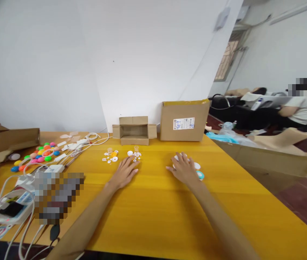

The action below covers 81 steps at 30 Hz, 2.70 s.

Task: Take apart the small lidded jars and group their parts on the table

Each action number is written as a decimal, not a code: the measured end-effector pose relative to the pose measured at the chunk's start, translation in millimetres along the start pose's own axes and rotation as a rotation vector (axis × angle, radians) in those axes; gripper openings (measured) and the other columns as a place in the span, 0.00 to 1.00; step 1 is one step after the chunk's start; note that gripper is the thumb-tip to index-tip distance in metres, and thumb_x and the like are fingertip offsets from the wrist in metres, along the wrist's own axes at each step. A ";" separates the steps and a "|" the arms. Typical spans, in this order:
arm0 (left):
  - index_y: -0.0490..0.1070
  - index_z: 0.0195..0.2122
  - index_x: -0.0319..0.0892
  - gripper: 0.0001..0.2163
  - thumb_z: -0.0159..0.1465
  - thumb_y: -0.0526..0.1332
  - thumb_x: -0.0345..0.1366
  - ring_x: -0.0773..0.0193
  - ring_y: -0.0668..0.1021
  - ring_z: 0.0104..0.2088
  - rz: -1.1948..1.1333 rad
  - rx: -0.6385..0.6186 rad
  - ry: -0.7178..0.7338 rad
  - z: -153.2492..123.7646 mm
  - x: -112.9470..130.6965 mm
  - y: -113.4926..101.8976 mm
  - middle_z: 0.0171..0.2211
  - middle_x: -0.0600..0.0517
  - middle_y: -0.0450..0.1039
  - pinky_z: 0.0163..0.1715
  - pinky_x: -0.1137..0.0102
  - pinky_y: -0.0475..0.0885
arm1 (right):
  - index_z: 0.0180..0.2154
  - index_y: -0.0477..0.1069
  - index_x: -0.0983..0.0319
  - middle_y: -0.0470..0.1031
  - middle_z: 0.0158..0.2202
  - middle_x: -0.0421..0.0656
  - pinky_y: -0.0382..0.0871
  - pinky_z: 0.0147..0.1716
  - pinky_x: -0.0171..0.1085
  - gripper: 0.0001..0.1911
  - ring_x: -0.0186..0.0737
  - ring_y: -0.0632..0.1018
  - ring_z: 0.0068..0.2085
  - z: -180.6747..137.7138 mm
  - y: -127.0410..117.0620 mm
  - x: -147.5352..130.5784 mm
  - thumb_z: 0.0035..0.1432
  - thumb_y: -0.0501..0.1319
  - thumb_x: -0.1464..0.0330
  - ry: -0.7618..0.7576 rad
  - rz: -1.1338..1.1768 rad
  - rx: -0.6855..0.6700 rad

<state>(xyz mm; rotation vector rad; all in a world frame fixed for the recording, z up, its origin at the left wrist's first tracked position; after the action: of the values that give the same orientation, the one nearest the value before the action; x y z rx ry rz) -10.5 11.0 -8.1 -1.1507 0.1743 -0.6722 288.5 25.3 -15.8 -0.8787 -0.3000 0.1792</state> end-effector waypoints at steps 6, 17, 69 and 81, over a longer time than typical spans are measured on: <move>0.65 0.60 0.53 0.18 0.71 0.49 0.43 0.53 0.63 0.63 0.004 -0.047 -0.020 1.9 4.5 -5.6 0.65 0.48 0.59 0.59 0.52 0.64 | 0.43 0.74 0.57 0.72 0.55 0.55 0.66 0.48 0.53 0.20 0.58 0.71 0.56 0.7 -1.2 3.6 0.64 0.52 0.52 -0.026 0.033 -0.048; 0.64 0.60 0.50 0.18 0.70 0.50 0.40 0.53 0.65 0.62 0.006 0.037 -0.022 3.9 2.1 -6.4 0.63 0.46 0.61 0.58 0.55 0.66 | 0.45 0.72 0.56 0.71 0.56 0.54 0.65 0.53 0.53 0.20 0.56 0.69 0.58 2.7 -17.1 8.7 0.62 0.53 0.50 -0.073 0.101 0.017; 0.72 0.39 0.43 0.07 0.62 0.60 0.38 0.62 0.74 0.33 -0.650 -0.020 -0.161 7.7 22.6 -13.8 0.33 0.52 0.74 0.37 0.68 0.70 | 0.34 0.70 0.58 0.78 0.34 0.41 0.72 0.42 0.42 0.22 0.42 0.78 0.38 25.3 -10.2 -112.7 0.44 0.71 0.51 0.494 1.713 -0.239; 0.74 0.38 0.41 0.15 0.59 0.63 0.48 0.63 0.74 0.32 -0.892 -0.069 -0.216 7.5 25.8 -15.5 0.32 0.52 0.75 0.36 0.70 0.69 | 0.32 0.72 0.59 0.75 0.28 0.36 0.67 0.33 0.36 0.10 0.37 0.73 0.31 20.5 -22.3 -112.1 0.49 0.68 0.62 0.331 1.427 -0.297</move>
<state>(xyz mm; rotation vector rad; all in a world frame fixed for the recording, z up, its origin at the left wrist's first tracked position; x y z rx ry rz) 7.2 -1.6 14.1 -1.3463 -0.5388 -1.3154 176.7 -4.8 -6.7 -1.2662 0.6852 1.3142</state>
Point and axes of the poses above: each hand's wrist, its own z-axis towards the middle knuckle, its own y-axis out of the palm, x = y × z, the point moved 2 cm from there along z, towards the middle knuckle
